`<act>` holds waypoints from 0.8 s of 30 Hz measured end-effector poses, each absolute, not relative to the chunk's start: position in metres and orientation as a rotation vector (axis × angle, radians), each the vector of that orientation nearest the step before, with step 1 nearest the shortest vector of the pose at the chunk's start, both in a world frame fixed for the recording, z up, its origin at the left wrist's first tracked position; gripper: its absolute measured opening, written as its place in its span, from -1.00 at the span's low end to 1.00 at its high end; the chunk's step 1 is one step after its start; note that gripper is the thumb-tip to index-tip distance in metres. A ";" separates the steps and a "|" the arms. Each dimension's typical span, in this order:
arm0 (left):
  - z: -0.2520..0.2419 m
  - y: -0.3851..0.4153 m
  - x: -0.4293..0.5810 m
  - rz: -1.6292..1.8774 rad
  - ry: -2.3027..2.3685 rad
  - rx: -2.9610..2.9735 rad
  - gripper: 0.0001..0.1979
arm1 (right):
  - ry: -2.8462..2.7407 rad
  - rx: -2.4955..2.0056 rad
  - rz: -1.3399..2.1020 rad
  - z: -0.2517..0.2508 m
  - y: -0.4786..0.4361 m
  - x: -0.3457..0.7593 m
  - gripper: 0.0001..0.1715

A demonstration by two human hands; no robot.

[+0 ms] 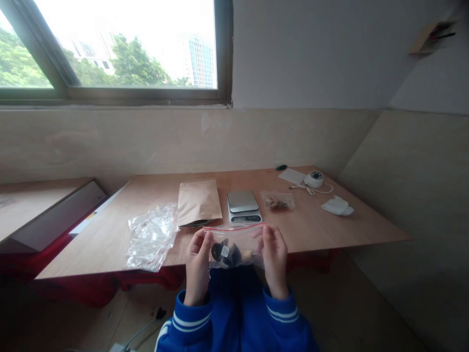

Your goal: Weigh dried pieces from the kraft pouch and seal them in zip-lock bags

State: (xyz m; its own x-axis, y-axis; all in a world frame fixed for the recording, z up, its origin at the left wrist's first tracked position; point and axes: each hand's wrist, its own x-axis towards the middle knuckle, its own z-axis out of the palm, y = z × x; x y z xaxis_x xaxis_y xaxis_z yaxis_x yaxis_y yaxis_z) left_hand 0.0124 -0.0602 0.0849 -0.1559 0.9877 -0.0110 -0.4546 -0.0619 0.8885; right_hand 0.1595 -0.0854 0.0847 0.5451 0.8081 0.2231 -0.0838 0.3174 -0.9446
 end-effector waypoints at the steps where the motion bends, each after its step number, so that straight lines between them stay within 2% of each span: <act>1: 0.084 -0.059 0.013 1.529 0.935 0.752 -0.65 | -0.819 -1.091 0.709 0.084 -0.085 0.160 -0.66; 9: 0.082 -0.055 0.005 1.584 0.943 0.660 -0.66 | -0.965 -1.066 0.881 0.078 -0.082 0.163 -0.59; 14: 0.080 -0.056 -0.002 1.580 0.998 0.775 -0.70 | -0.970 -1.078 0.917 0.079 -0.082 0.164 -0.69; 24: 0.084 -0.057 -0.012 1.557 1.195 1.126 -0.75 | -0.954 -1.165 0.780 0.080 -0.083 0.170 -0.70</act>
State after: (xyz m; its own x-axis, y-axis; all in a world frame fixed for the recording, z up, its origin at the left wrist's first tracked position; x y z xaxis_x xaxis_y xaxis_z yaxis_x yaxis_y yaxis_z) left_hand -0.0121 -0.0575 0.0840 -0.2323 0.9603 0.1546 -0.0993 -0.1815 0.9784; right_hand 0.1701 -0.0834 0.0803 0.4062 0.8911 0.2022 -0.0220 0.2307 -0.9728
